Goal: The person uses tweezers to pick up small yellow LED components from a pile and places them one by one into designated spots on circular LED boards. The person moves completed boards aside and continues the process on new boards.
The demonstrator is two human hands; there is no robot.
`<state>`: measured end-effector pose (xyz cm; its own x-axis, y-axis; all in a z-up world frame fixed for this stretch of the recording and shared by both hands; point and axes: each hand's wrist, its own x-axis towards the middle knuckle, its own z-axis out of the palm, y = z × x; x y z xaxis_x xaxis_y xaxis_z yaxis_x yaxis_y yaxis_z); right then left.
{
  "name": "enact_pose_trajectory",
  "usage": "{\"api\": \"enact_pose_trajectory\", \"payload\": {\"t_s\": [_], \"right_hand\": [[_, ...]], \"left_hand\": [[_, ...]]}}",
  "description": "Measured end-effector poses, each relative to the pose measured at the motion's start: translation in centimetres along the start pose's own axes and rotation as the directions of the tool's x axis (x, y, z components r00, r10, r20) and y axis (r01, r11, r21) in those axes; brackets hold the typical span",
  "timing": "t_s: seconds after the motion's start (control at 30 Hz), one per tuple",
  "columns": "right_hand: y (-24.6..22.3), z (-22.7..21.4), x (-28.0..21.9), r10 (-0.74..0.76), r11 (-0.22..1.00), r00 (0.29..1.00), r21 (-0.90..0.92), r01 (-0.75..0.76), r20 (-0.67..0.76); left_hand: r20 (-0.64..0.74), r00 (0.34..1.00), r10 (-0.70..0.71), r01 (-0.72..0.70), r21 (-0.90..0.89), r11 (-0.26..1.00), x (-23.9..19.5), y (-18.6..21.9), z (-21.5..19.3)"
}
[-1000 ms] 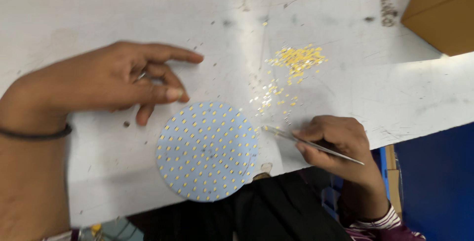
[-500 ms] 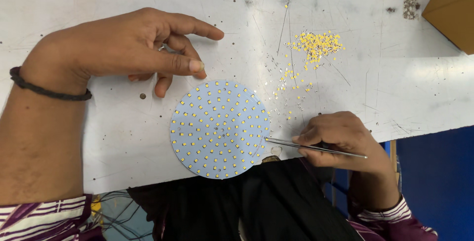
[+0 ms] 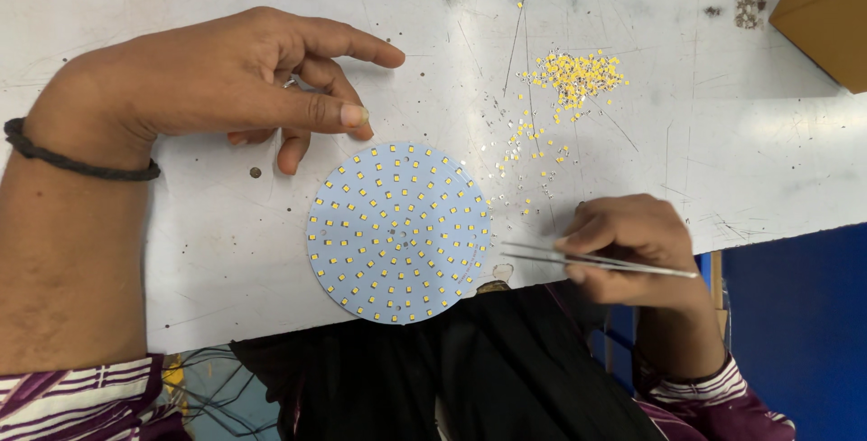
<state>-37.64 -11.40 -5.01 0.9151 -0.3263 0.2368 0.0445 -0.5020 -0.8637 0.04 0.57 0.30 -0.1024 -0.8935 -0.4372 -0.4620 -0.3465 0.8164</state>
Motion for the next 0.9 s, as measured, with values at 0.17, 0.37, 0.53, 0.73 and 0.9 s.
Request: {"api": "enact_pose_trajectory", "payload": {"t_s": [0.17, 0.37, 0.53, 0.73, 0.9], "right_hand": [[0.7, 0.0, -0.7, 0.062, 0.996, 0.983, 0.073, -0.05, -0.171], [0.1, 1.1, -1.0, 0.097, 0.995, 0.956, 0.049, -0.086, -0.276], [0.2, 1.1, -1.1, 0.07, 0.997, 0.953, -0.02, -0.08, -0.293], [0.3, 1.7, -1.1, 0.024, 0.989, 0.943, -0.128, -0.071, -0.332], [1.8, 1.6, -4.3, 0.013, 0.964, 0.916, -0.239, -0.118, -0.401]], "left_hand": [[0.024, 0.993, 0.118, -0.116, -0.078, 0.99, 0.1, -0.1, -0.1], [-0.43, 0.873, 0.232, -0.269, -0.026, 0.963, -7.6, 2.5, 1.2], [0.077, 0.948, 0.307, -0.261, -0.358, 0.896, -16.6, 0.2, 11.8], [-0.254, 0.963, -0.083, -0.153, -0.779, 0.608, -8.6, -5.2, 25.9], [-0.402, 0.915, 0.006, -0.332, -0.748, 0.574, -8.1, -5.7, 26.3]]}}
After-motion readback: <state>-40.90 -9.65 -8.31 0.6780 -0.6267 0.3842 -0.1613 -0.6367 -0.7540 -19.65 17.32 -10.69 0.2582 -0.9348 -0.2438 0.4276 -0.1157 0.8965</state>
